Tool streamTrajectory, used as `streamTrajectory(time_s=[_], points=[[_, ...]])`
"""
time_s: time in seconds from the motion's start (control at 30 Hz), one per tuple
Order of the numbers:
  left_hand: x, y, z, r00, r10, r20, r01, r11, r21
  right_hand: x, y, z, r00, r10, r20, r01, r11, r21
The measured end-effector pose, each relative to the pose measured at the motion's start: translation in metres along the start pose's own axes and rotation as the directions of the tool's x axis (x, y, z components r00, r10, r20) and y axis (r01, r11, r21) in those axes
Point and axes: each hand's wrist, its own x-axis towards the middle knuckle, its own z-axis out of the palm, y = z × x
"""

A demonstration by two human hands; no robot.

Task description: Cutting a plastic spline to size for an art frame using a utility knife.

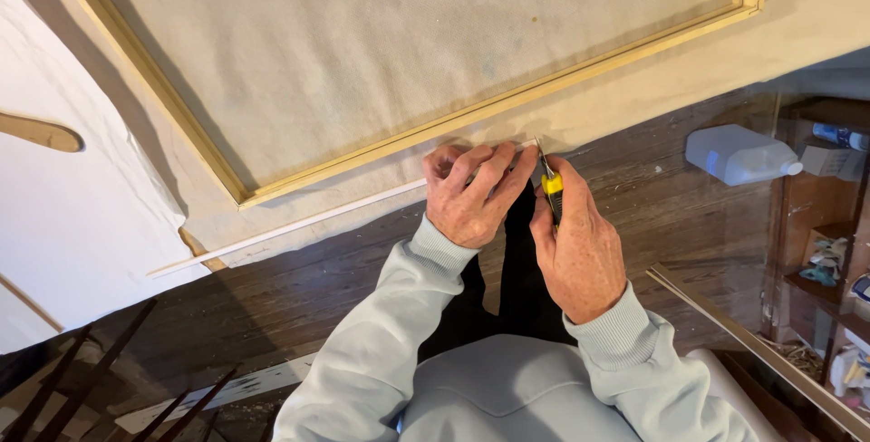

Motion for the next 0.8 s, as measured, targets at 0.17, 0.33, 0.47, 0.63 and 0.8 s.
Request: streamTrajectory(time_s=[0.17,0.33,0.47,0.63,0.8], points=[[-0.0037,-0.0019,0.0038,1.000,0.012,0.003,-0.012,1.000,0.010,-0.0002,0.0026,0.0006,1.000,0.010,0.016,-0.010,1.000,-0.027],[-0.0048,-0.0014,0.0026,1.000,0.006,0.012,-0.006,1.000,-0.003,-0.0001,0.0002,0.0013,0.999,0.037,0.039,-0.032,0.993,-0.113],[-0.0052,-0.0007,0.0057,1.000,-0.010,-0.002,0.010,1.000,-0.016,0.0021,-0.0037,0.0024,0.997,0.064,0.037,-0.057,0.986,-0.155],[-0.0062,0.0002,0.0077,1.000,-0.008,-0.016,0.009,1.000,0.021,0.0022,0.0027,0.0047,0.985,0.131,0.111,-0.114,0.982,-0.148],[-0.0067,-0.0021,0.0055,1.000,0.012,-0.001,-0.012,0.999,0.040,0.0061,-0.0014,-0.0020,0.985,0.118,0.125,-0.105,0.989,-0.106]])
